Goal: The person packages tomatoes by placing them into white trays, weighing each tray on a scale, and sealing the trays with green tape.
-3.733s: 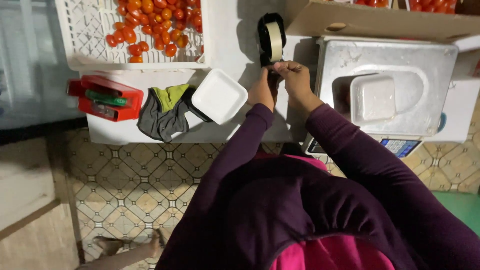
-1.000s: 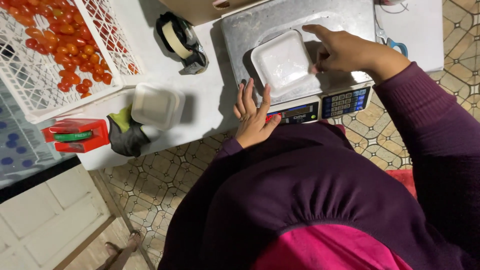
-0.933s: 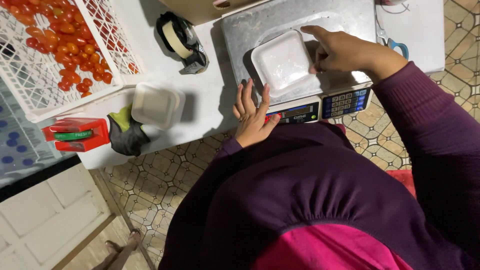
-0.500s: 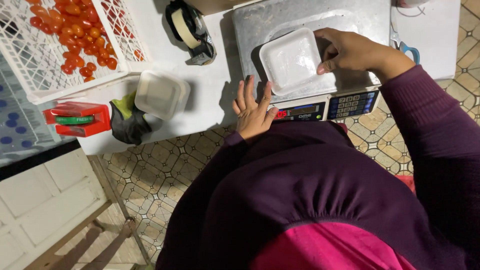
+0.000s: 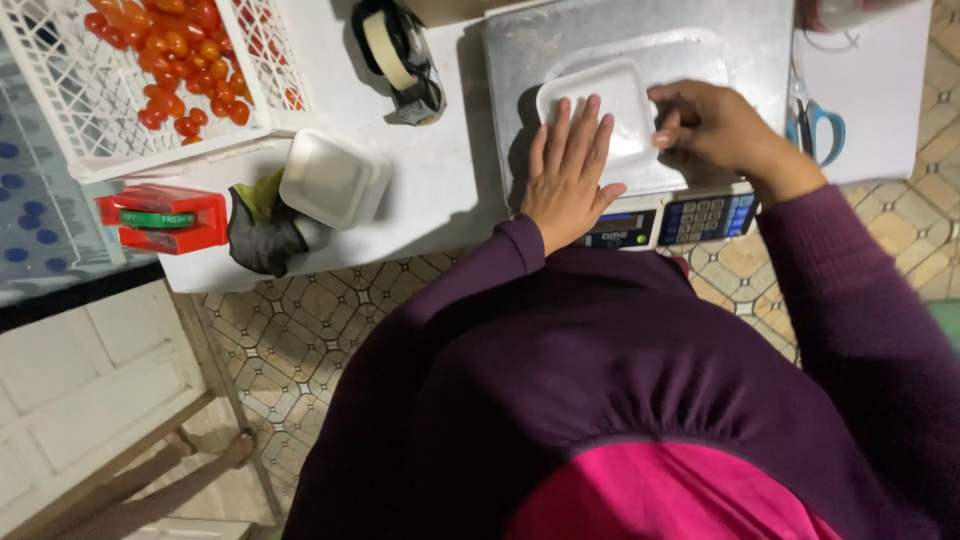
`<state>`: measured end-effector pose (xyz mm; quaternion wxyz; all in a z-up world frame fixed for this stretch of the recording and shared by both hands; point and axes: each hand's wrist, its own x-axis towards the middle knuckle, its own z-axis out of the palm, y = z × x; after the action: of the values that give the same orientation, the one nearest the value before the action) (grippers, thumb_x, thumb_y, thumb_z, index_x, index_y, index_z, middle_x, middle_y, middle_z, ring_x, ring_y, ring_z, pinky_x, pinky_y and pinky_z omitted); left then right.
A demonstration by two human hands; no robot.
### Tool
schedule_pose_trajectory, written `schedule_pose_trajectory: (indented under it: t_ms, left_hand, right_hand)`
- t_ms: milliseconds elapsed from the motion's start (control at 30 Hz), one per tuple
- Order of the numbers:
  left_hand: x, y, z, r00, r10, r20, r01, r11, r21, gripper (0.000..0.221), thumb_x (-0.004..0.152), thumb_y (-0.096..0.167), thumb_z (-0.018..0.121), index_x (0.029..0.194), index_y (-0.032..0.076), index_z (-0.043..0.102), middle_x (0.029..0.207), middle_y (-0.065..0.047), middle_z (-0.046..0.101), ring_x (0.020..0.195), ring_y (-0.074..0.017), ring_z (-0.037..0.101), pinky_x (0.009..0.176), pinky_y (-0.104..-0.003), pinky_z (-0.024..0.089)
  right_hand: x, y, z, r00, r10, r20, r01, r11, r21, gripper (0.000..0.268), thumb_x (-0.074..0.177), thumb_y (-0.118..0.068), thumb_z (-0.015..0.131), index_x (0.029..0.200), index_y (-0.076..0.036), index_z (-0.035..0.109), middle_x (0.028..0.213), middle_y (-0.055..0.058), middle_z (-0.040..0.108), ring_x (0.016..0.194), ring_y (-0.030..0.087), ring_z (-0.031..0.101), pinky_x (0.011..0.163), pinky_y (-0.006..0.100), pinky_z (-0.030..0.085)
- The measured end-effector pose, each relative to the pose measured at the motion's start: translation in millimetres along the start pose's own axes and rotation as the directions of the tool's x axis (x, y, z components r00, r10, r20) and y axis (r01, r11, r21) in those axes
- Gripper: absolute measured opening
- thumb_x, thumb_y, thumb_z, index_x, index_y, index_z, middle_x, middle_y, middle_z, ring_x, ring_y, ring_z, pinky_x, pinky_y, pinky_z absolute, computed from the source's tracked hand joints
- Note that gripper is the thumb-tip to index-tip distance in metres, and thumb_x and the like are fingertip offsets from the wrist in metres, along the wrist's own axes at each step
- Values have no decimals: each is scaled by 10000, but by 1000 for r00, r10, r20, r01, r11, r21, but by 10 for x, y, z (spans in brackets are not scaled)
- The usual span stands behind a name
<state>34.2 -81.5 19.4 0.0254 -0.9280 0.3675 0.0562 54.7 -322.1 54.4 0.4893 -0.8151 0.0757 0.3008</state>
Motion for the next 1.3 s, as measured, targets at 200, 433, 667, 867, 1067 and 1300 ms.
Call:
schedule_pose_trajectory:
  t_ms: [200, 433, 667, 867, 1067, 1300]
  left_hand:
    - [-85, -52, 375, 866, -141, -480, -234, 733, -639, 910, 1071, 501, 622, 1667, 70, 85, 1737, -194, -9, 1663, -423, 13, 1403, -572, 152]
    - [-290, -576, 717, 582, -718, -383, -4, 468, -884, 514, 1042, 351, 519, 1470, 91, 410, 1446, -158, 441, 1400, -337, 444, 1255, -439, 320]
    - [-589, -1788, 869, 517, -787, 338, 456, -81, -886, 632, 897, 107, 589, 1499, 196, 417, 1207, -102, 721, 1165, -331, 669, 934, -420, 495]
    - [-614, -2072, 563, 628, -647, 433, 633, 100, -768, 559, 1027, 79, 467, 1521, 337, 428, 1407, -38, 657, 1323, -242, 620, 1105, -435, 488]
    - [-257, -2062, 1303, 614, -667, 423, 688, 188, -701, 505, 1023, 130, 524, 1480, 334, 457, 1305, -74, 724, 1236, -279, 691, 1040, -579, 510]
    - [-399, -2092, 1135, 683, -609, 403, 608, 170, -775, 368, 1073, 515, 407, 1411, 399, 498, 1294, -74, 737, 1226, -318, 690, 1043, -585, 523]
  right_hand:
    - [-92, 91, 216, 989, -88, -119, 117, 959, 260, 367, 1037, 56, 585, 1367, -103, 576, 900, 59, 642, 805, 169, 623, 710, 319, 537]
    - [141, -520, 294, 715, -448, -537, 419, 889, -185, 346, 959, 158, 500, 1252, -27, 514, 1131, 144, 595, 982, 216, 592, 701, 301, 414]
    - [1671, -1406, 2137, 968, 26, -250, 28, 977, 211, 604, 860, -434, 743, 1304, -65, 566, 1058, 33, 613, 835, 119, 559, 645, 274, 453]
    - [2118, -1335, 2572, 953, 112, -280, -35, 963, 267, 468, 1036, -328, 631, 1327, 40, 625, 1216, 279, 664, 1115, 459, 684, 846, 652, 460]
    - [2086, -1330, 2738, 845, 15, -534, 236, 886, 398, 160, 969, -147, 727, 840, -53, 738, 836, 57, 632, 869, 178, 517, 825, 389, 398]
    - [926, -1437, 2766, 890, 226, -396, -22, 889, 457, 167, 1017, -244, 685, 990, -99, 766, 780, 21, 572, 642, 109, 482, 606, 286, 439]
